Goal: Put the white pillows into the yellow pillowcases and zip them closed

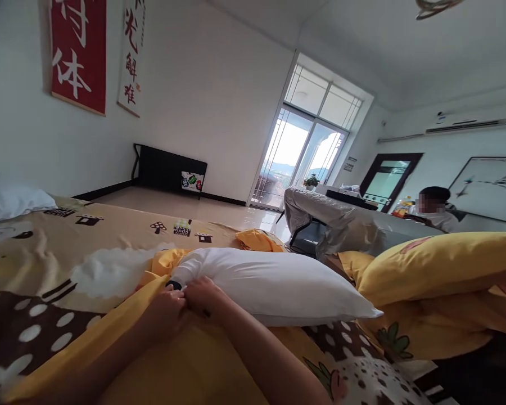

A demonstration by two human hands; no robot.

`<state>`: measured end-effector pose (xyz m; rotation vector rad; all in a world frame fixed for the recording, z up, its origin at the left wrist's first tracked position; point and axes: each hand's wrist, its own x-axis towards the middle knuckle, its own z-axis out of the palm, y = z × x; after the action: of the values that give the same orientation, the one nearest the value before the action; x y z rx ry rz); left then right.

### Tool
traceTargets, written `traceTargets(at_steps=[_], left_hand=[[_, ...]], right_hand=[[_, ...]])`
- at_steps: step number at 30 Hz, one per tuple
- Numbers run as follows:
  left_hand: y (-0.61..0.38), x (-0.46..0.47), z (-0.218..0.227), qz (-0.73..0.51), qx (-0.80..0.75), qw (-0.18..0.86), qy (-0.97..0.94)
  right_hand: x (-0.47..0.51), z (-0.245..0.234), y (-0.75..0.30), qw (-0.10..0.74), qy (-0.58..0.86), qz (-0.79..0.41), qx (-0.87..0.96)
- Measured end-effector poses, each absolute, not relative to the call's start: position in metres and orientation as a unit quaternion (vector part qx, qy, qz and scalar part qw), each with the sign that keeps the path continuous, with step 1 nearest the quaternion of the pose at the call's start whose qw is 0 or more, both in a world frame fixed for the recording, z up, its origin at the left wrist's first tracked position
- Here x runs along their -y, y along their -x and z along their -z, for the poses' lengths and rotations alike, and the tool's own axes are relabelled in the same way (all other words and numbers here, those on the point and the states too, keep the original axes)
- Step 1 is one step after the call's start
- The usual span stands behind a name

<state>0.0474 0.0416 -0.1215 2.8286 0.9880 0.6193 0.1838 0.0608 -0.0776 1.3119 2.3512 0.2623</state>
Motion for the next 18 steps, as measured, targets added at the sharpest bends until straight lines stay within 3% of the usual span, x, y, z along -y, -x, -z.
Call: traceTargets(at_steps=[4, 10, 14, 18], left_hand=[[-0.044, -0.041, 0.123, -0.227, -0.27, 0.051, -0.934], [-0.039, -0.037, 0.118, -0.248, -0.257, 0.049, -0.933], [-0.039, -0.037, 0.118, -0.222, -0.272, 0.032, -0.936], [-0.037, -0.039, 0.113, -0.191, -0.283, 0.034, -0.939]], right_hand=[[-0.033, 0.081, -0.193, 0.153, -0.451, -0.104, -0.873], [0.044, 0.101, -0.223, -0.026, -0.496, -0.291, -0.818], [0.057, 0.106, -0.254, -0.007, -0.56, -0.327, -0.761], [0.027, 0.085, -0.264, -0.008, -0.567, -0.237, -0.789]])
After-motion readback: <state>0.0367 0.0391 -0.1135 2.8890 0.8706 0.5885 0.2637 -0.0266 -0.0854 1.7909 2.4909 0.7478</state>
